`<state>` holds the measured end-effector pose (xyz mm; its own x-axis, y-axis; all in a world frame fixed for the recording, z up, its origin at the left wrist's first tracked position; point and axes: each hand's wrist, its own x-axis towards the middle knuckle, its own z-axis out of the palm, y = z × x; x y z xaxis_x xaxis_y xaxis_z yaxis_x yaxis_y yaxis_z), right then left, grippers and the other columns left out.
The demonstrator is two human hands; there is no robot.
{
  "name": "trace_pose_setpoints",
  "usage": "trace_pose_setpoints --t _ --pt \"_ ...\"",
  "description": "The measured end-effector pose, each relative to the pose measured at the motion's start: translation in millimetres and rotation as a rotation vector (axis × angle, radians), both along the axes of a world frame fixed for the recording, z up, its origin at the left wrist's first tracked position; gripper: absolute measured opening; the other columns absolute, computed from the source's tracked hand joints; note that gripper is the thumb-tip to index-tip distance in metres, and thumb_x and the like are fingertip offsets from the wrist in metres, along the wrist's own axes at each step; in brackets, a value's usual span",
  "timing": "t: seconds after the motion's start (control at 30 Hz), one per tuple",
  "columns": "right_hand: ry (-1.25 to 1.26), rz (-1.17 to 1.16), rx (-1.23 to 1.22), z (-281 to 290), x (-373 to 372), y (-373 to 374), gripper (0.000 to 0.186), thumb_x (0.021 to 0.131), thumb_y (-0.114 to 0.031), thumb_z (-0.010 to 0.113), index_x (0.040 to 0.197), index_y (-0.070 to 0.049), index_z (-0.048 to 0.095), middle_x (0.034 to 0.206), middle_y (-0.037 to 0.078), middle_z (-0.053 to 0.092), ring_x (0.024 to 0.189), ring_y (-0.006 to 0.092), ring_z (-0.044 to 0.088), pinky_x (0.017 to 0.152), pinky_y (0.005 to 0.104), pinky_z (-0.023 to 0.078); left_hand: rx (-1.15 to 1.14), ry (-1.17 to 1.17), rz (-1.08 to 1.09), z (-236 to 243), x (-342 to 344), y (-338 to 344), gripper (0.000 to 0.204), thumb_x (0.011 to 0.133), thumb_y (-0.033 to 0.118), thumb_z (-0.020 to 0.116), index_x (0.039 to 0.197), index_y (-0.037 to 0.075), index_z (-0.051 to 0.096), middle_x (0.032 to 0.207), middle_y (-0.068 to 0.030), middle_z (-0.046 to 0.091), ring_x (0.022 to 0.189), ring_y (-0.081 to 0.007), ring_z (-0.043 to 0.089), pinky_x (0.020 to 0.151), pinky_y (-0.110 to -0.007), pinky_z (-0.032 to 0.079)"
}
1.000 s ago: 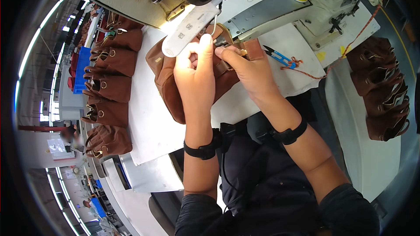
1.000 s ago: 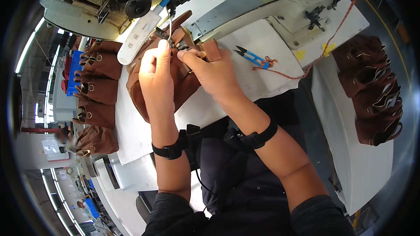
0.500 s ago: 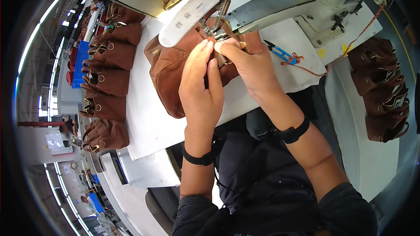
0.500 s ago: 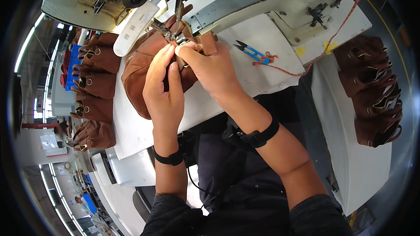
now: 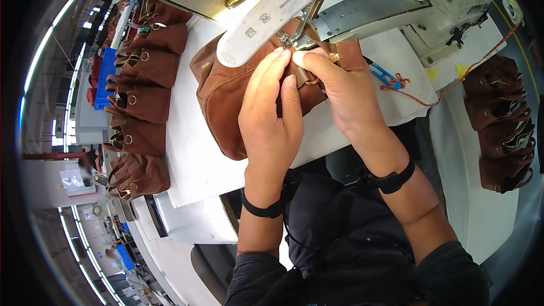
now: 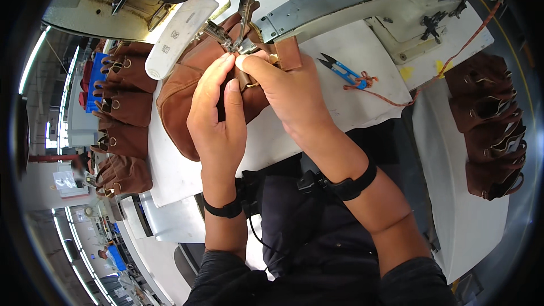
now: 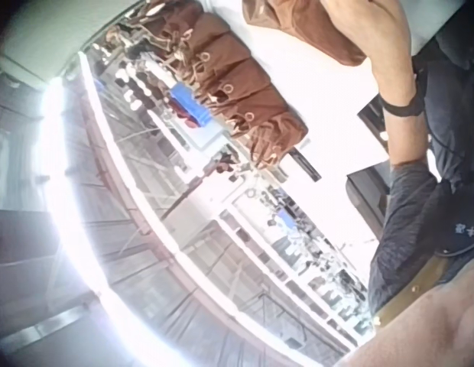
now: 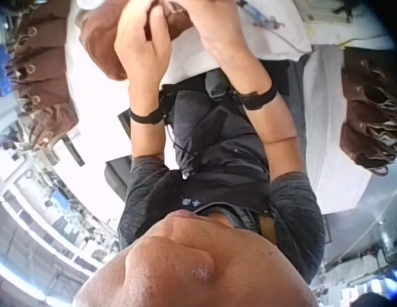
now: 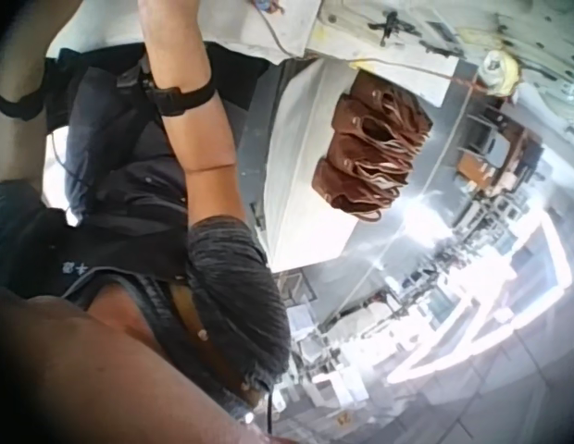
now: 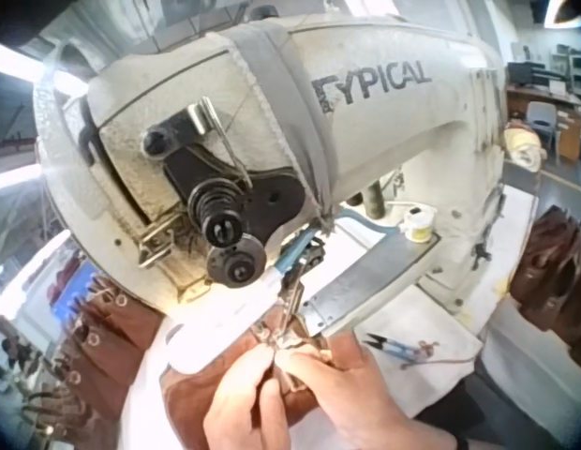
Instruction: Sewing components of a leather bag using an industrial sewing machine.
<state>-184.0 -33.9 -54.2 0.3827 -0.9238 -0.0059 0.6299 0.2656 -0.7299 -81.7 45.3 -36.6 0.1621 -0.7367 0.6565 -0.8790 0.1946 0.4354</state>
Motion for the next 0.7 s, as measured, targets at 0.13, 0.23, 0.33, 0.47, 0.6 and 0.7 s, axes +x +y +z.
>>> trace_pose_setpoints --t 0.13,0.23,0.33,0.47,0.6,0.7 --pt "0.036 0.01 -0.006 -3 -5 0 0.012 0.09 -0.007 0.071 0.099 -0.006 0.063 0.084 -0.004 0.064 0.075 0.0023 0.057 0.065 0.0227 0.046 0.034 0.06 0.01 0 -1 1 0.029 0.098 0.002 0.061 0.127 -0.004 0.064 0.127 -0.0197 0.068 0.12 -0.0322 0.066 0.104 -0.038 0.051" --pt "0.056 0.088 0.006 -9 -13 -1 0.016 0.093 -0.01 0.073 0.107 -0.005 0.066 0.09 -0.003 0.067 0.082 0.0046 0.061 0.072 0.0239 0.049 0.028 0.074 -0.003 -2 0 1 0.029 0.099 0.002 0.061 0.127 -0.004 0.064 0.128 -0.0196 0.068 0.121 -0.0315 0.066 0.104 -0.038 0.051" --pt "0.032 0.177 -0.004 -16 -21 1 0.021 0.094 -0.014 0.075 0.111 -0.002 0.07 0.095 -0.001 0.069 0.087 0.0057 0.061 0.077 0.0233 0.049 0.03 0.038 -0.022 -1 1 0 0.03 0.099 0.002 0.061 0.128 -0.003 0.064 0.129 -0.0194 0.068 0.121 -0.0317 0.066 0.105 -0.039 0.05" --pt "-0.065 0.252 -0.033 -22 -28 3 0.032 0.094 -0.017 0.075 0.12 0.002 0.071 0.104 0.001 0.07 0.093 0.0067 0.061 0.083 0.0231 0.048 0.065 -0.001 0.011 3 -7 6 0.032 0.097 0.002 0.064 0.129 -0.003 0.064 0.131 -0.0195 0.067 0.123 -0.0324 0.065 0.106 -0.04 0.049" --pt "-0.159 0.318 0.021 -22 -28 3 0.037 0.095 -0.016 0.073 0.126 0.003 0.069 0.106 0.003 0.071 0.096 0.0086 0.064 0.085 0.0251 0.051 0.143 -0.02 0.068 9 -21 20 0.047 0.091 0.006 0.075 0.135 -0.002 0.061 0.135 -0.0175 0.064 0.125 -0.0299 0.062 0.107 -0.038 0.047" --pt "-0.167 0.285 0.031 -19 -24 6 0.037 0.096 -0.016 0.071 0.127 0.003 0.068 0.106 0.003 0.071 0.096 0.0091 0.064 0.083 0.0253 0.051 0.176 -0.086 0.081 11 -21 23 0.055 0.088 0.008 0.079 0.139 0.0 0.059 0.138 -0.0157 0.064 0.127 -0.0275 0.061 0.109 -0.038 0.046"
